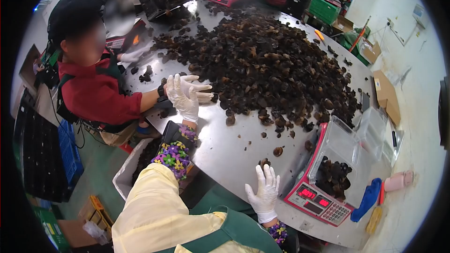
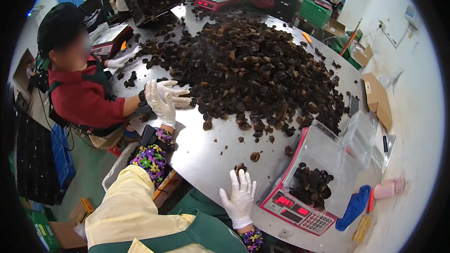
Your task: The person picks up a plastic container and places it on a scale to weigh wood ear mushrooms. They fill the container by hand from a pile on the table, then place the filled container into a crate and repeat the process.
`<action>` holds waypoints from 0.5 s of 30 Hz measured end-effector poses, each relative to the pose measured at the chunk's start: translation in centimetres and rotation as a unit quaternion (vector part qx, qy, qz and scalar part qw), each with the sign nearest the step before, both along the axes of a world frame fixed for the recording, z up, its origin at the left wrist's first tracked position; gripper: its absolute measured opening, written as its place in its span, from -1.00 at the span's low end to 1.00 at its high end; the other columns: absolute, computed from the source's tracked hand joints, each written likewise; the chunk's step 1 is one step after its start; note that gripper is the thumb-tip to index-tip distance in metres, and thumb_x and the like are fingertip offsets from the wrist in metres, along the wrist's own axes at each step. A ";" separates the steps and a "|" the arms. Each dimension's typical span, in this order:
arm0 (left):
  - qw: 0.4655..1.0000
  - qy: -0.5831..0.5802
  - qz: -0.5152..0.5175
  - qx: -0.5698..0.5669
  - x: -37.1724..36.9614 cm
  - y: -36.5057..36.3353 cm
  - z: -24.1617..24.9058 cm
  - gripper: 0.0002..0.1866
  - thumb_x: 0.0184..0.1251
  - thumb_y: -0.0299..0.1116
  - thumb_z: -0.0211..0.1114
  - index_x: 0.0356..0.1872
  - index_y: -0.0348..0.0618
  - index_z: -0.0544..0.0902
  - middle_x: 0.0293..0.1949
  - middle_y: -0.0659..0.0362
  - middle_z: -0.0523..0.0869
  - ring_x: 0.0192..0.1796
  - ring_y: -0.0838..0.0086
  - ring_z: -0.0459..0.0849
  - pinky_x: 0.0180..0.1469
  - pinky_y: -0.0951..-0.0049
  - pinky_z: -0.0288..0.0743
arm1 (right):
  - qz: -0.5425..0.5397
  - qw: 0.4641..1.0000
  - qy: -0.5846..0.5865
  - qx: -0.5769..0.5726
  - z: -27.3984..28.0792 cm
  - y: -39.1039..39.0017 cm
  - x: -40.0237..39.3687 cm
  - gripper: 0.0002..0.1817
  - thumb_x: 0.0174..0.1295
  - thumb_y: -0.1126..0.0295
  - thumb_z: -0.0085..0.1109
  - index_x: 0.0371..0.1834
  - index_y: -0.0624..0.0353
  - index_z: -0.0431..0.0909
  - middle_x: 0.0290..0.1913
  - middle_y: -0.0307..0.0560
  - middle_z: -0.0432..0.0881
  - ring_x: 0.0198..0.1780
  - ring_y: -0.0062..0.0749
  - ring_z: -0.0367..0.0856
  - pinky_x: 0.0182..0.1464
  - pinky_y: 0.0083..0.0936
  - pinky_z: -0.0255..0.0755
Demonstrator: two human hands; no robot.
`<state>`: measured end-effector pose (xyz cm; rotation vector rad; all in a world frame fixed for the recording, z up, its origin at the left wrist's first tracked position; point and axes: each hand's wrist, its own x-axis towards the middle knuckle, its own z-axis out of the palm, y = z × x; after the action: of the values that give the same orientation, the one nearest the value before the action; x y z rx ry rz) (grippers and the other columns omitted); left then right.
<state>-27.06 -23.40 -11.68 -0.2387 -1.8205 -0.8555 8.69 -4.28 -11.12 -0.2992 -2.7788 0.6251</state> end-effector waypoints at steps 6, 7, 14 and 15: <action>1.000 -0.009 0.005 0.003 -1.2 -0.2 -1.2 -0.33 0.55 0.07 0.05 0.52 -0.09 0.29 0.51 -0.11 0.26 0.51 -0.04 0.28 0.50 -0.01 0.12 | 0.009 1.000 0.004 0.003 -0.2 0.1 -0.1 -0.17 0.12 0.09 0.36 0.51 -0.07 0.32 0.47 0.04 0.29 0.50 0.06 0.22 0.49 0.23 0.04; 1.000 -0.004 -0.007 0.016 -1.5 -0.3 -1.5 -0.33 0.55 0.06 0.05 0.52 -0.10 0.28 0.51 -0.14 0.25 0.49 -0.05 0.30 0.49 -0.02 0.14 | 0.006 1.000 0.001 0.003 -0.2 0.0 -0.1 -0.17 0.12 0.10 0.37 0.51 -0.07 0.32 0.47 0.04 0.29 0.50 0.06 0.22 0.49 0.23 0.04; 0.777 0.027 -0.292 -0.557 -7.9 -3.1 1.2 -0.35 0.29 0.08 0.10 0.44 0.34 0.37 0.52 0.39 0.36 0.53 0.35 0.30 0.46 0.02 0.26 | 0.006 1.000 -0.002 0.001 0.0 0.0 0.0 -0.17 0.12 0.11 0.38 0.51 -0.06 0.31 0.48 0.05 0.28 0.51 0.05 0.20 0.49 0.23 0.03; 0.683 0.028 -0.339 -0.646 -8.1 -3.3 1.7 -0.35 0.23 0.09 0.12 0.42 0.43 0.40 0.52 0.45 0.36 0.54 0.41 0.30 0.45 0.02 0.28 | 0.006 1.000 -0.002 0.002 0.0 0.0 0.0 -0.17 0.12 0.11 0.38 0.51 -0.06 0.31 0.48 0.05 0.28 0.51 0.05 0.20 0.49 0.23 0.03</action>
<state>-35.19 -26.71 -10.02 -1.9009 -1.9693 0.1985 8.70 -4.30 -11.14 -0.2838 -2.7870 0.6237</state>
